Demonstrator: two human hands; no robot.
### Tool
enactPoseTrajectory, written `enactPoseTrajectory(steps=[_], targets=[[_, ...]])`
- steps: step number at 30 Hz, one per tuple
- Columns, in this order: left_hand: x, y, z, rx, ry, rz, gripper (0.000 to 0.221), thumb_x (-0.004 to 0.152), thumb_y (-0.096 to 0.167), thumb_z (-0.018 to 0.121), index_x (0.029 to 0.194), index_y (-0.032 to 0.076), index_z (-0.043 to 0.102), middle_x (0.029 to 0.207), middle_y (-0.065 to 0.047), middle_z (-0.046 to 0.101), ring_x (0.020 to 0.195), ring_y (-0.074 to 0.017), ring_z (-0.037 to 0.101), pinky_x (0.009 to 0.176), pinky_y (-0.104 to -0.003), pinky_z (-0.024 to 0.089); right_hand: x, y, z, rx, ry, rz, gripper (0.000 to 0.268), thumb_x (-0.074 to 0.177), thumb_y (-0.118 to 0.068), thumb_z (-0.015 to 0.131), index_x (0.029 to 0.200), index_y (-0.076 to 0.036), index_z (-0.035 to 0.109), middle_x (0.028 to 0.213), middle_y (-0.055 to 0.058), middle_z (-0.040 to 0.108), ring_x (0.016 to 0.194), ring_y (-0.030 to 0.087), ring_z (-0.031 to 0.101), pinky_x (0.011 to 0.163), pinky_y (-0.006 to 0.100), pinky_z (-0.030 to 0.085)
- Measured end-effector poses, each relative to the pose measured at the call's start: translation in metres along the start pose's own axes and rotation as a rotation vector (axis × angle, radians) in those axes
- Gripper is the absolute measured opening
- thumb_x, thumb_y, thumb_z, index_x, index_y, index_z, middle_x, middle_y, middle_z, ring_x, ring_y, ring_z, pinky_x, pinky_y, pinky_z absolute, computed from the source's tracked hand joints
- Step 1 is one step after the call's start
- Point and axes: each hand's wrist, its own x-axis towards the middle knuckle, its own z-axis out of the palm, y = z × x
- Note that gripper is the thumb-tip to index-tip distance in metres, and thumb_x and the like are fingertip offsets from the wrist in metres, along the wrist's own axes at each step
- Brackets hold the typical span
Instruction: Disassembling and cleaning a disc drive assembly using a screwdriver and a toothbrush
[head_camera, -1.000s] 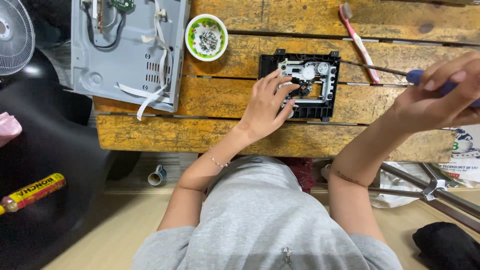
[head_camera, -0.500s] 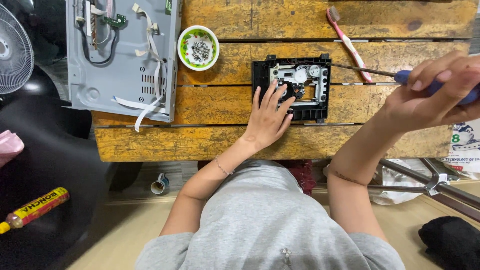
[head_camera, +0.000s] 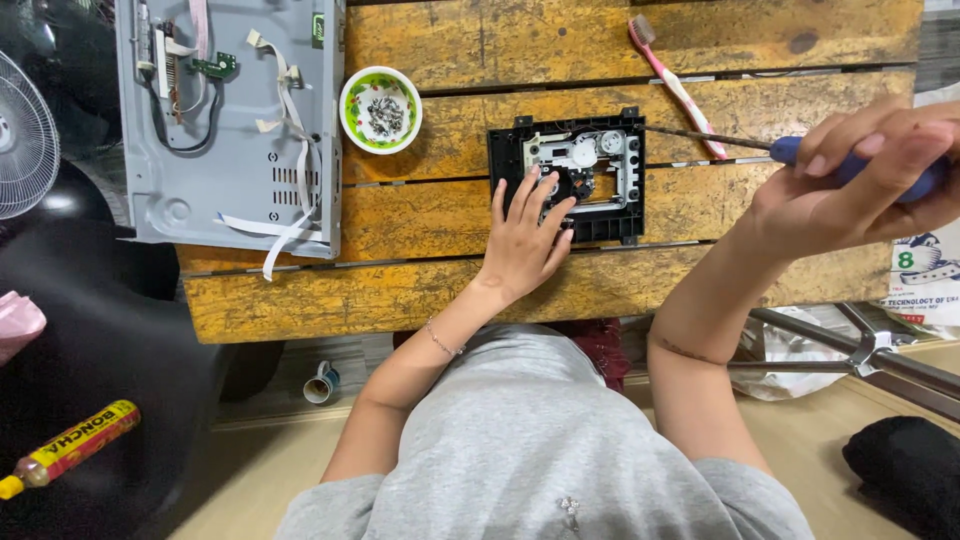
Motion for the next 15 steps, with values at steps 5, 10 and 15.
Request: enactPoseTrajectory(steps=[5,10,15], targets=[[0.001,0.000,-0.001,0.017,-0.008,-0.003,0.036,0.097,0.033,0.064,0.128,0.016,0.064,0.149,-0.015,0.045,0.145,-0.0340,0.035,0.116,-0.063,0.030,-0.003,0.000,-0.001,-0.016,0.085,0.030,0.035,0.098,-0.016,0.070,0.080,-0.003,0.042,0.067,0.010,0.031,0.044,0.019,0.026,0.037,0.033,0.022],[0.000,0.000,0.000,0.018,-0.010,-0.006,0.036,0.097,0.032,0.065,0.129,0.016,0.062,0.150,-0.014,0.044,0.145,-0.0337,0.035,0.116,-0.063,0.030,-0.005,0.005,-0.008,-0.006,0.040,-0.013,0.024,0.101,-0.014,0.067,0.088,-0.003,0.050,0.066,0.011,0.032,0.044,0.020,0.028,0.036,0.035,0.026],[0.000,0.000,0.003,0.033,-0.003,-0.009,0.035,0.097,0.035,0.062,0.128,0.017,0.064,0.149,-0.014,0.045,0.145,-0.0325,0.035,0.117,-0.062,0.029,-0.001,-0.001,-0.003,-0.016,-0.006,-0.025,0.030,0.101,-0.016,0.068,0.084,-0.004,0.046,0.067,0.009,0.031,0.044,0.019,0.028,0.038,0.034,0.026]])
